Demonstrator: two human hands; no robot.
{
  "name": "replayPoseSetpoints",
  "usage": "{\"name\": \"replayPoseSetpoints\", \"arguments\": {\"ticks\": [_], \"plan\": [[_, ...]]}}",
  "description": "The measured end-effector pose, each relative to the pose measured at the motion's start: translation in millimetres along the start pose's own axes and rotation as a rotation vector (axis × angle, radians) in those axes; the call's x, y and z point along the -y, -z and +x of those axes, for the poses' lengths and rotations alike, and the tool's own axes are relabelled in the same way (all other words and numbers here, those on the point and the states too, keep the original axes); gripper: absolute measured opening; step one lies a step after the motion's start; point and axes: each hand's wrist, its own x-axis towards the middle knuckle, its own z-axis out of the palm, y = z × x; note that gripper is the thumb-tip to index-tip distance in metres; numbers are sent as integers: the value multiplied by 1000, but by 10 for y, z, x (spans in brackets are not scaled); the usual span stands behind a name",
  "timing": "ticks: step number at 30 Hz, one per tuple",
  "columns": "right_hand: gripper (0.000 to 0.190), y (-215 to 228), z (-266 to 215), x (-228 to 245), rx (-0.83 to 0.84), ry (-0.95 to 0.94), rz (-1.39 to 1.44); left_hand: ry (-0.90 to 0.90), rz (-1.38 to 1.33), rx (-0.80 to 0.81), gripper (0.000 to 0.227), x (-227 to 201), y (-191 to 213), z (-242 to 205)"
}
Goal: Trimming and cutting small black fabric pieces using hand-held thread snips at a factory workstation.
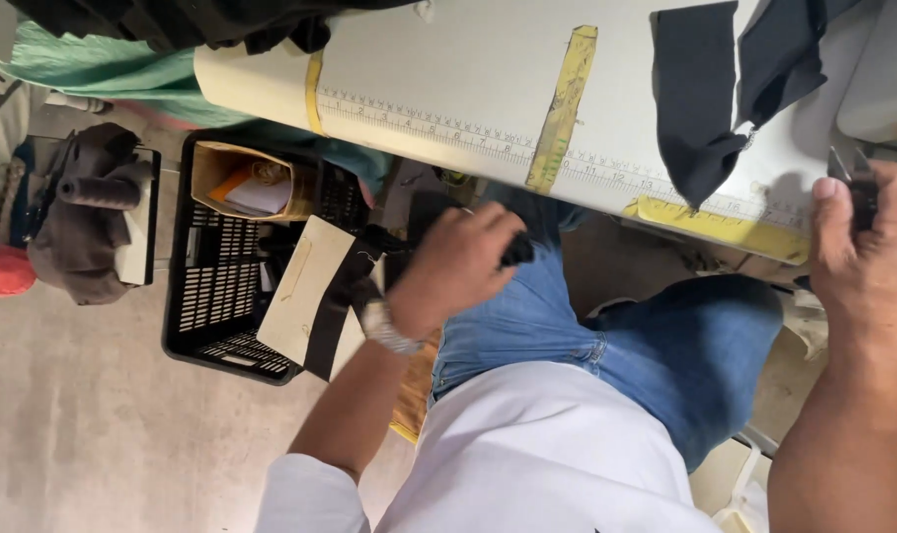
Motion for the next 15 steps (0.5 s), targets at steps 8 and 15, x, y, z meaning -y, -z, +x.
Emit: {"name": "replayPoseSetpoints", "arguments": {"ticks": [8, 15], "plan": [[19, 44, 13, 35, -64, -63, -151, 98, 107, 74, 87, -62, -1472, 70], [18, 29, 71, 126, -107, -206, -24, -211, -382, -57, 52, -599, -355, 196]]}}
